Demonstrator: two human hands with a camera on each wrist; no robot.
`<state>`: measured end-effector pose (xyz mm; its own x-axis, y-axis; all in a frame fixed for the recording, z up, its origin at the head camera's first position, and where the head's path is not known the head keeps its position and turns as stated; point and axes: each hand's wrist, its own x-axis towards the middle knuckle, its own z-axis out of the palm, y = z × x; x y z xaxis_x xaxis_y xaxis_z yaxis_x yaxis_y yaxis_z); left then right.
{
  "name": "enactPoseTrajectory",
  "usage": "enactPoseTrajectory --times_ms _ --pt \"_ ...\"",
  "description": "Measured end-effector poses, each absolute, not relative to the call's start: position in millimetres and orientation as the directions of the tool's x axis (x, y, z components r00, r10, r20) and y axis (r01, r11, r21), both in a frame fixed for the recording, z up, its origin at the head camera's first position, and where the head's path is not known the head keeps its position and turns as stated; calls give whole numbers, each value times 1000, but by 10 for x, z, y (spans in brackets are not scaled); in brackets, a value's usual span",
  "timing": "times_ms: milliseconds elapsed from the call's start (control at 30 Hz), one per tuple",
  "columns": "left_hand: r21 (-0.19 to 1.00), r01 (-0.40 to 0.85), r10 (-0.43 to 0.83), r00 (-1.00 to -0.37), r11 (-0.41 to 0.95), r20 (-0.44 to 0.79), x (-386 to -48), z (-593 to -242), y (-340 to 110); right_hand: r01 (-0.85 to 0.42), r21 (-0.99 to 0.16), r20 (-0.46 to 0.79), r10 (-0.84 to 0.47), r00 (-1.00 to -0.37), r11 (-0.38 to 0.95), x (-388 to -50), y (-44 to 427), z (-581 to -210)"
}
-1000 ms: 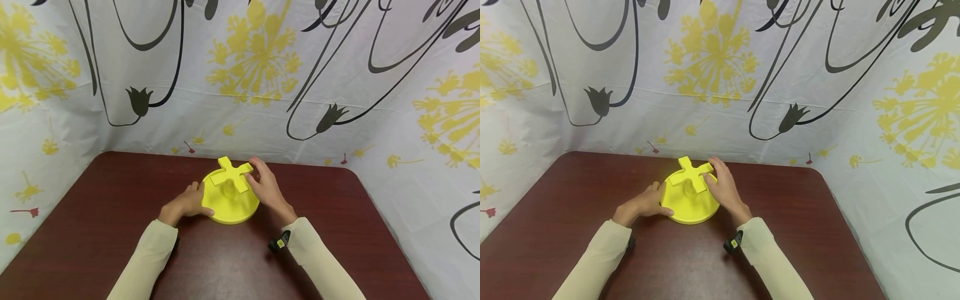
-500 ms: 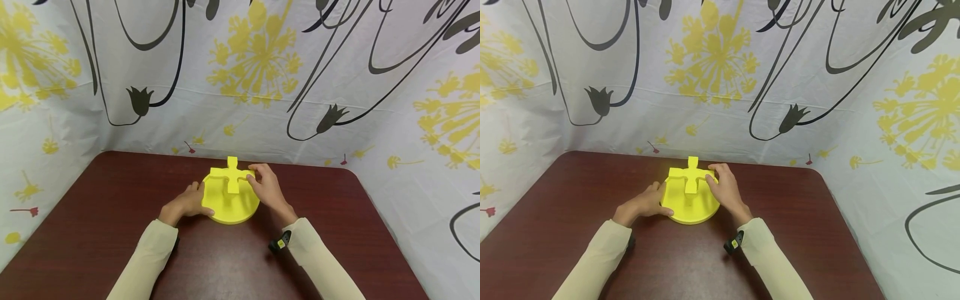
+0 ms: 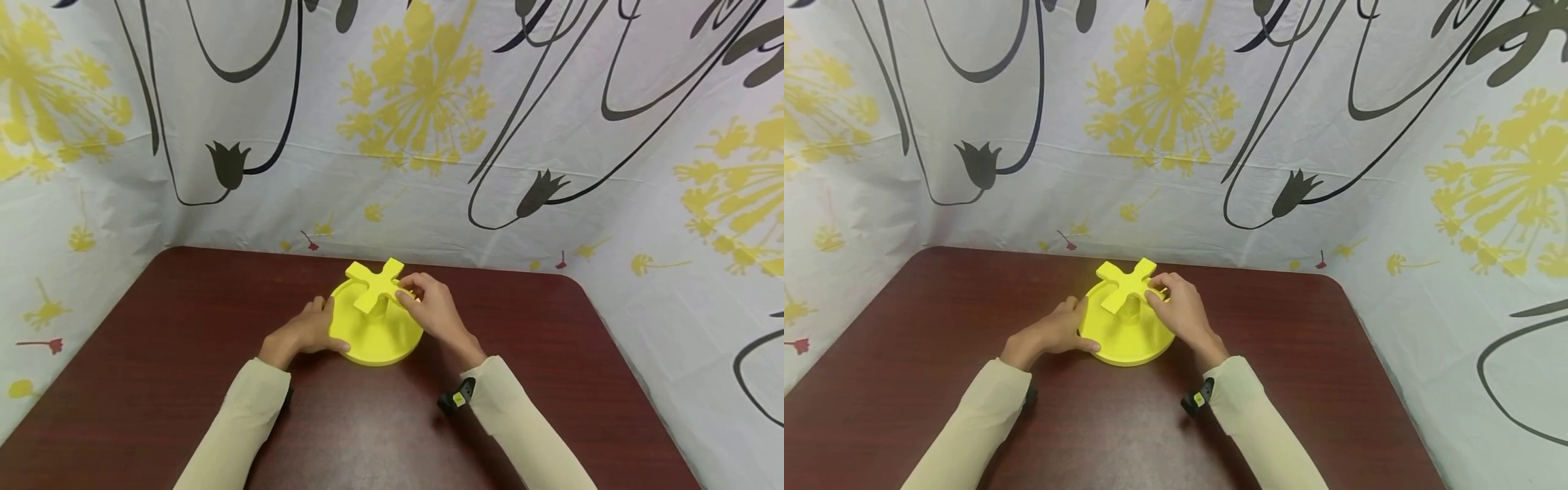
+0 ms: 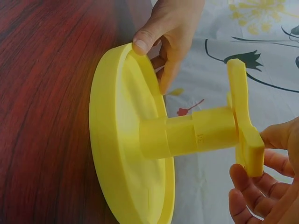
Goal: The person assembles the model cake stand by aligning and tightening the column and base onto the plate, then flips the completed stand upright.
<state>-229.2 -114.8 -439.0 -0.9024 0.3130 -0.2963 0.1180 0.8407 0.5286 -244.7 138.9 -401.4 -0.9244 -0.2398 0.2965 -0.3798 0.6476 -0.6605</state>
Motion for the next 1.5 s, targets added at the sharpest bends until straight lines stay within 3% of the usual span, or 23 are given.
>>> enactPoseTrajectory --times_ms 367,600,900,1167,1500 --pt "535 115 320 -896 837 -308 -2301 -4394 -1150 -375 -681 268 -263 -927 630 -2415 1330 -3999" --pt "525 110 312 -897 844 -314 -2313 -4394 -1149 -394 -633 281 -276 -919 667 -2384 1257 -3998" --pt "534 110 317 -895 839 -314 -2302 -4369 -1155 -461 -600 448 -202 -871 654 -2454 1360 -3943" --pt "528 108 316 -892 843 -323 -2300 -4388 -1144 -415 -623 283 -304 -910 663 -2488 1428 -3964" --pt "539 113 321 -896 834 -308 -2293 -4380 -1157 -430 -581 302 -308 -902 690 -2510 1436 -3986"
